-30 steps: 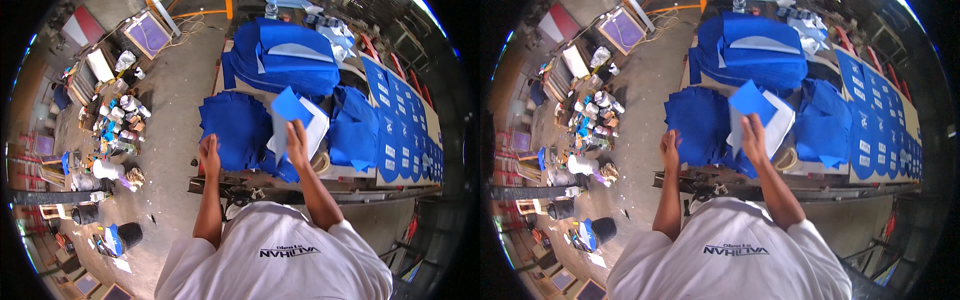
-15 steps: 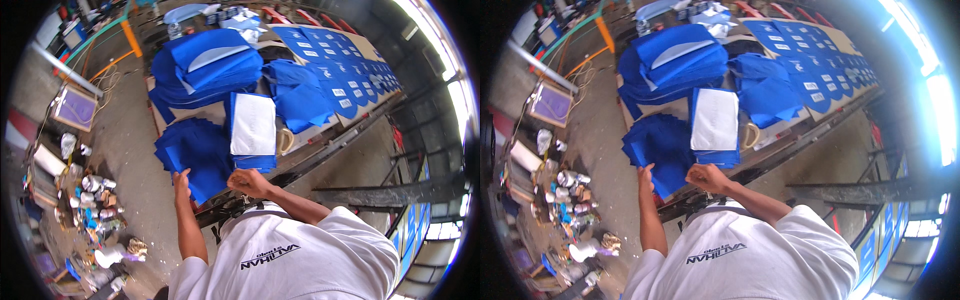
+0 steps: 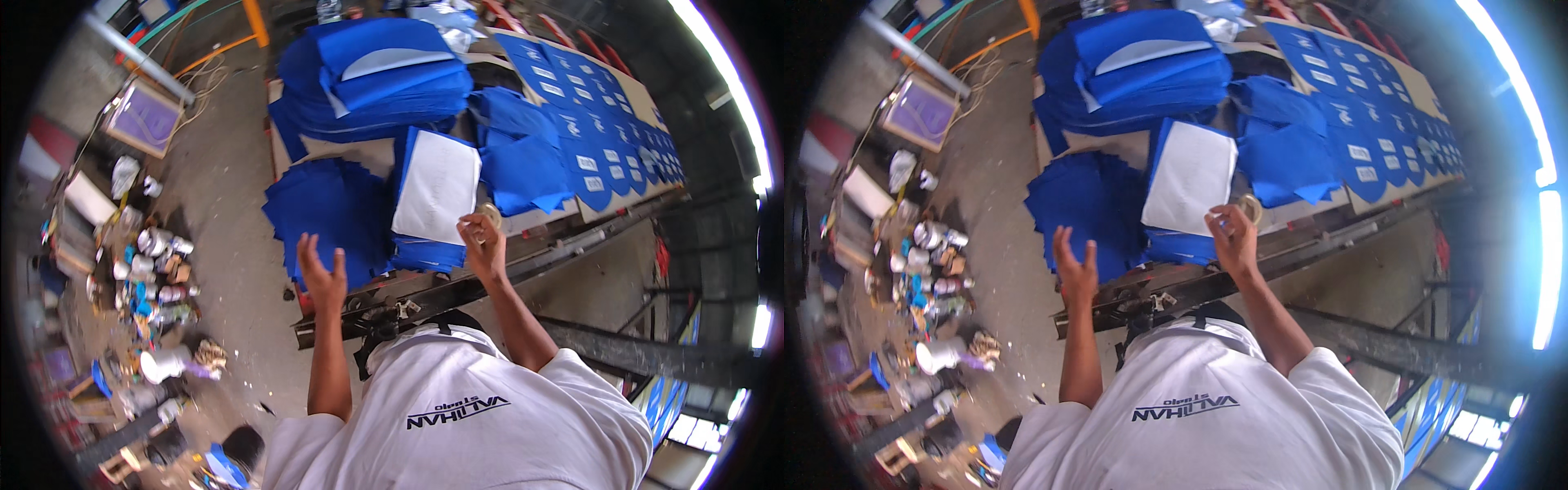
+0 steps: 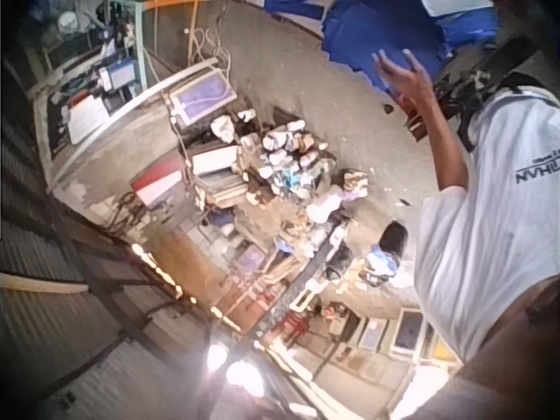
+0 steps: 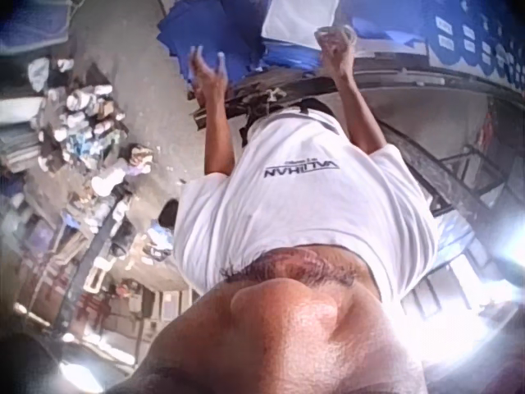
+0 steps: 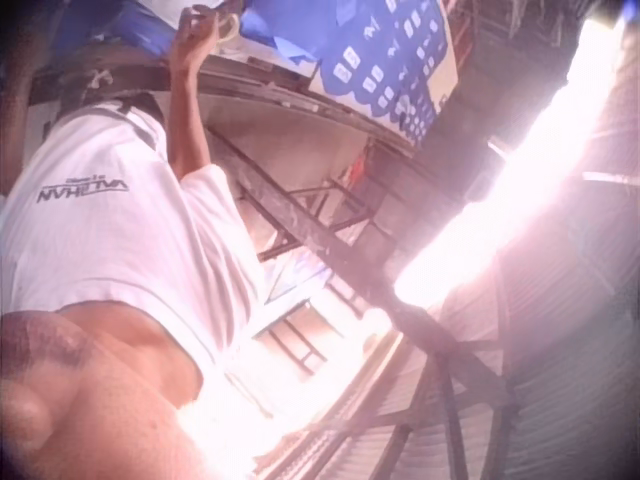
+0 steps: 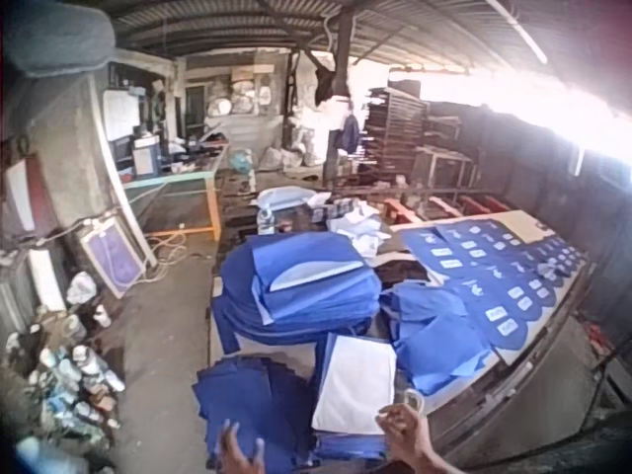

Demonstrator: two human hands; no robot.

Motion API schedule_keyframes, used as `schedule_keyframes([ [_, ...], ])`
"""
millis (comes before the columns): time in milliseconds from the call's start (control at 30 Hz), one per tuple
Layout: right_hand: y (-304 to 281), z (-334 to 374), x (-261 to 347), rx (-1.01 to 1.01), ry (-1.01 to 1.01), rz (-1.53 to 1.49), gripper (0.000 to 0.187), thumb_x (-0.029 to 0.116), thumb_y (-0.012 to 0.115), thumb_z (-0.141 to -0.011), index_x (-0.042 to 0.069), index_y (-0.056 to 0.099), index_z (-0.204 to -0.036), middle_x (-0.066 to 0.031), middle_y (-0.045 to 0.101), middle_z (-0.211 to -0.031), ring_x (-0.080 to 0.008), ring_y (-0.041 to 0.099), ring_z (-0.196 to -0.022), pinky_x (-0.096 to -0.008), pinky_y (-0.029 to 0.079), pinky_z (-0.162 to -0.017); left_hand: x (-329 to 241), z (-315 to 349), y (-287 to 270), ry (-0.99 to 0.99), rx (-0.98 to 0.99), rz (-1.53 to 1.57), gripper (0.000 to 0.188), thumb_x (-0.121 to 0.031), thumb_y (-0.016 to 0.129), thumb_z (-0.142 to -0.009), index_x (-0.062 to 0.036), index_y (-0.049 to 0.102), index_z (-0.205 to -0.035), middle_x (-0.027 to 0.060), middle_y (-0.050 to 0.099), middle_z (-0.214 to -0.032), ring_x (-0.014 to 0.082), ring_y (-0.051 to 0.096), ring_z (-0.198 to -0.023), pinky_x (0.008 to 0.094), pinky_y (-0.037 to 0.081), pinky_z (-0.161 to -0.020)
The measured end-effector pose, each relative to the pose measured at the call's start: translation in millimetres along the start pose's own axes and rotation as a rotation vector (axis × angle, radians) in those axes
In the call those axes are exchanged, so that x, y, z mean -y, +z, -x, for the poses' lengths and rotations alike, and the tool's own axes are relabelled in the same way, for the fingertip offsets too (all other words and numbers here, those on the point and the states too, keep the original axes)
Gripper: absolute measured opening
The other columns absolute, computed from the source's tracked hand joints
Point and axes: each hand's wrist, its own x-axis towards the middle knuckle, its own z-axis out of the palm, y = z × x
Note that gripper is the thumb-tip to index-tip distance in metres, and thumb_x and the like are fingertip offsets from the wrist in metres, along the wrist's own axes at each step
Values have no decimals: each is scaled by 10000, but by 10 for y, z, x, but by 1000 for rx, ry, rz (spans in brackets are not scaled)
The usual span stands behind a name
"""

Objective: The person repeatedly picks up blue fabric pieces and white inserts from a table, aligns them, and places them into a stack. The hands handle each unit one at a time, folding or tucking the insert into the fabric before stacking the assembled piece.

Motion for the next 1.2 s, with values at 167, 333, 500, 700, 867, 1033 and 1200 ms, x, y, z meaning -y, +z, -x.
schedule_keyframes([
  [167,34,-565,114,143,-234,-22,238,200,723,-896,54,684,-1080,-89,712,-1079,-202,661,-1006,-341,492,-839,-84,273,217,-99,285,-388,658,-454,608,-951,-65,431,-1451,139,279,-1609,361,215,-1496,655,114,-1169],
  [333,-91,-1190,-63,236,-412,24,374,237,747,-875,46,639,-1178,-142,703,-1129,-284,650,-1103,-424,493,-933,-701,88,140,-266,-137,67,428,-276,684,-926,-12,596,-1251,186,543,-1384,360,507,-1288,527,366,-1084],
  [500,-96,-1887,-328,449,-415,418,683,426,778,-772,106,553,-1332,-131,571,-1352,-329,501,-1289,-492,401,-1032,-1829,-125,311,122,-232,144,315,-138,708,-894,31,627,-1148,196,658,-1181,376,637,-1076,424,505,-936],
  [700,-56,-2192,-303,541,-375,554,961,528,845,-606,131,500,-1411,-121,545,-1362,-335,476,-1306,-541,380,-1028,-2061,-124,960,47,-15,-184,621,-160,777,-811,-50,502,-1357,145,532,-1401,340,485,-1306,473,364,-1071],
  [867,-64,-2280,-292,536,-377,566,982,539,863,-575,140,510,-1401,-126,562,-1299,-325,489,-1281,-532,394,-1012,-2071,-175,961,-39,-22,-244,739,-218,832,-754,-80,474,-1386,94,511,-1411,298,467,-1320,473,330,-1077],
  [1033,-96,-2217,-321,516,-419,502,874,481,869,-604,139,547,-1341,-127,598,-1235,-326,548,-1211,-496,432,-973,-2116,-195,948,-86,22,-281,762,-234,842,-743,-88,470,-1392,67,510,-1420,284,463,-1333,479,332,-1071],
  [1200,-132,-1942,-195,425,-555,279,610,206,801,-744,144,555,-1299,-158,661,-1170,-383,632,-1065,-470,485,-920,-2172,-188,927,-124,36,-291,769,-244,841,-748,-80,462,-1396,87,501,-1437,299,458,-1340,502,322,-1073],
])
